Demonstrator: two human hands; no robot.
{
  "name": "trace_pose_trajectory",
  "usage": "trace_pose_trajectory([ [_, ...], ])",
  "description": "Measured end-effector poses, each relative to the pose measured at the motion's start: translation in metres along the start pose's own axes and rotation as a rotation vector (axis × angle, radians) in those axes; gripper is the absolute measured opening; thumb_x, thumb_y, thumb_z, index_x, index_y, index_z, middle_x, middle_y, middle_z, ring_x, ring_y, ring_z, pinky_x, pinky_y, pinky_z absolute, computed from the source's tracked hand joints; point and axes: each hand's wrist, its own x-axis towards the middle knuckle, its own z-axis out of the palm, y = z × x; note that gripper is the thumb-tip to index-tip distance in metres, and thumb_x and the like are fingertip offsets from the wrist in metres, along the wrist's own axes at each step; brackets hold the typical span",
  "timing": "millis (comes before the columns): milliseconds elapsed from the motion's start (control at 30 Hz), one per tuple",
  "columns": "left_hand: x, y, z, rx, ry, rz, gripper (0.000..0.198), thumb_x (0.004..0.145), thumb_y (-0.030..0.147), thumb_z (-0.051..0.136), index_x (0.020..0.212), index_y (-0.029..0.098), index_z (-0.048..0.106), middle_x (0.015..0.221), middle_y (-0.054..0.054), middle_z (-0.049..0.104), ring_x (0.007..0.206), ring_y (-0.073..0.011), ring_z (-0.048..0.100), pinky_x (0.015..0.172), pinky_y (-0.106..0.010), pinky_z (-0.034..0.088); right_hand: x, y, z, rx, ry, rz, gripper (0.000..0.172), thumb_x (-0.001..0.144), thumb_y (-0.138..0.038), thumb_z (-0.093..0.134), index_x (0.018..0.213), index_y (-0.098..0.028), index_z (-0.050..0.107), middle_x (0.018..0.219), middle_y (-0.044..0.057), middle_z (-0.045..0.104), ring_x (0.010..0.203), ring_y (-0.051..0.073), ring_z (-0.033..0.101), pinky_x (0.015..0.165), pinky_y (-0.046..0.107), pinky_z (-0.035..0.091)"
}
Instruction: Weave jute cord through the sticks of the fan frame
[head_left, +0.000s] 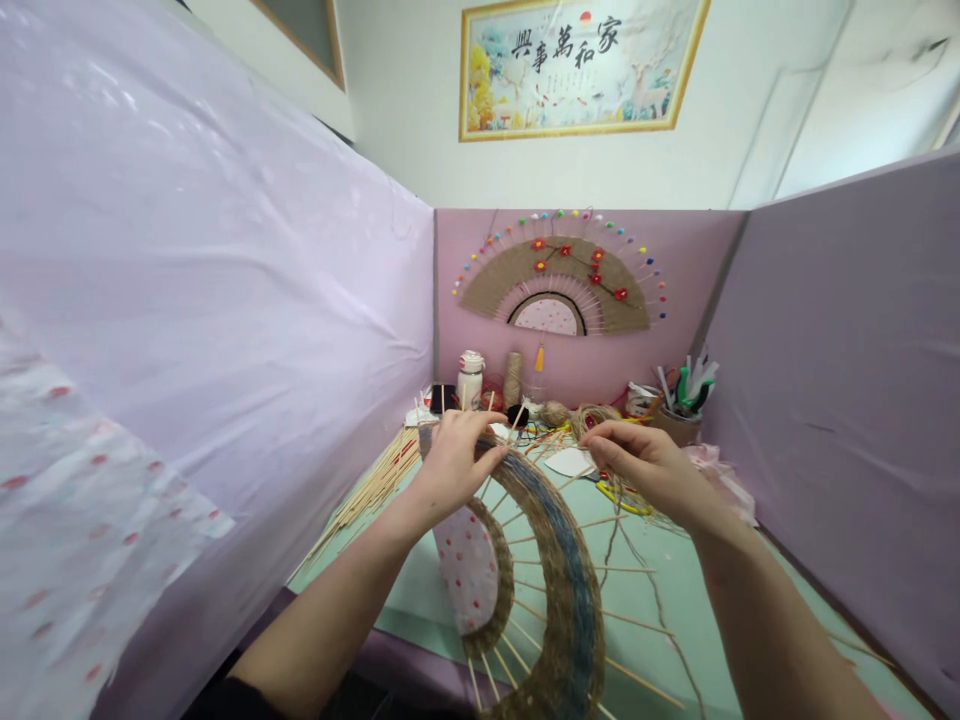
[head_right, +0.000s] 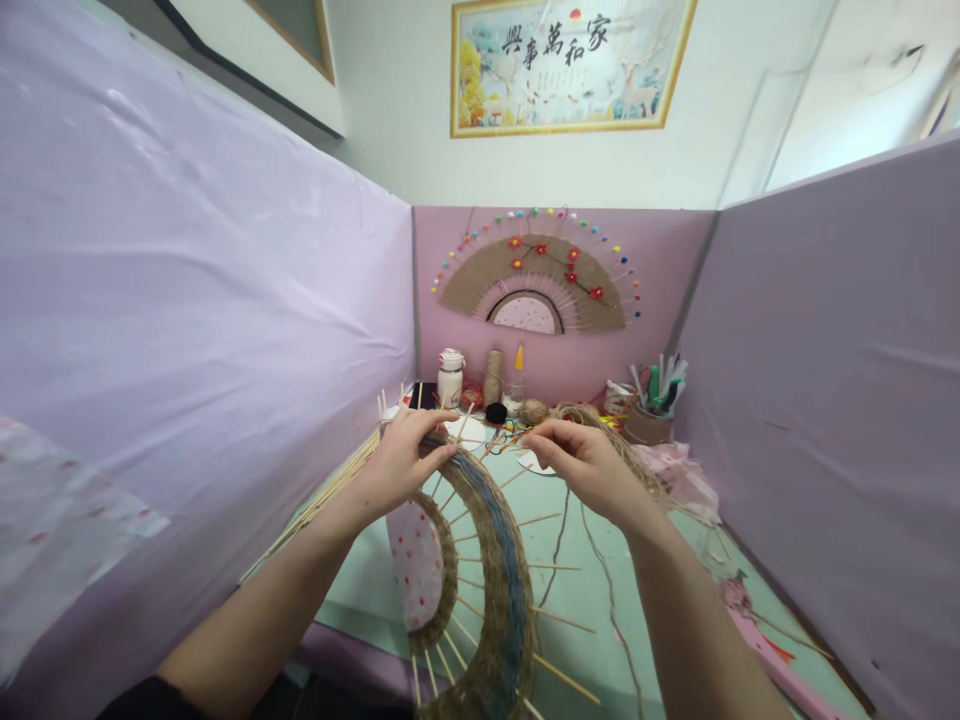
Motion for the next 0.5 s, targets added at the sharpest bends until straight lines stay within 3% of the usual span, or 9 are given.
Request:
trace_pose_trajectory([
  [233,-0.003,-0.004,-0.002,-0.068,-0.01,-0.039,0.047,0.08,0.023,0.064,0.126,0.019,0.052,0.109,-0.007,0.062,0.105,-0.0251,0.049,0.092,-0.043,0.038,-0.007,0.014,0.012,0.141,-0.003,0.103,0.041,0.081,-0.056,0.057,0.085,-0.017,0.067,0.064,0.001,0.052,0.059,0.011,0.044,0.052,0.023,0.033],
  [500,-0.003,-0.013,-0.002,-0.057,0.01,-0.014,0.041,0.079,0.021,0.064,0.119,0.025,0.058,0.106,-0.005,0.065,0.107,-0.0252,0.052,0.094,-0.043,0.038,-0.018,0.024,0.027,0.217,-0.052,0.15,0.035,0.081,-0.052,0.059,0.083,-0.018,0.065,0.062,0.0,0.047,0.058,0.012,0.04,0.053,0.026,0.03],
])
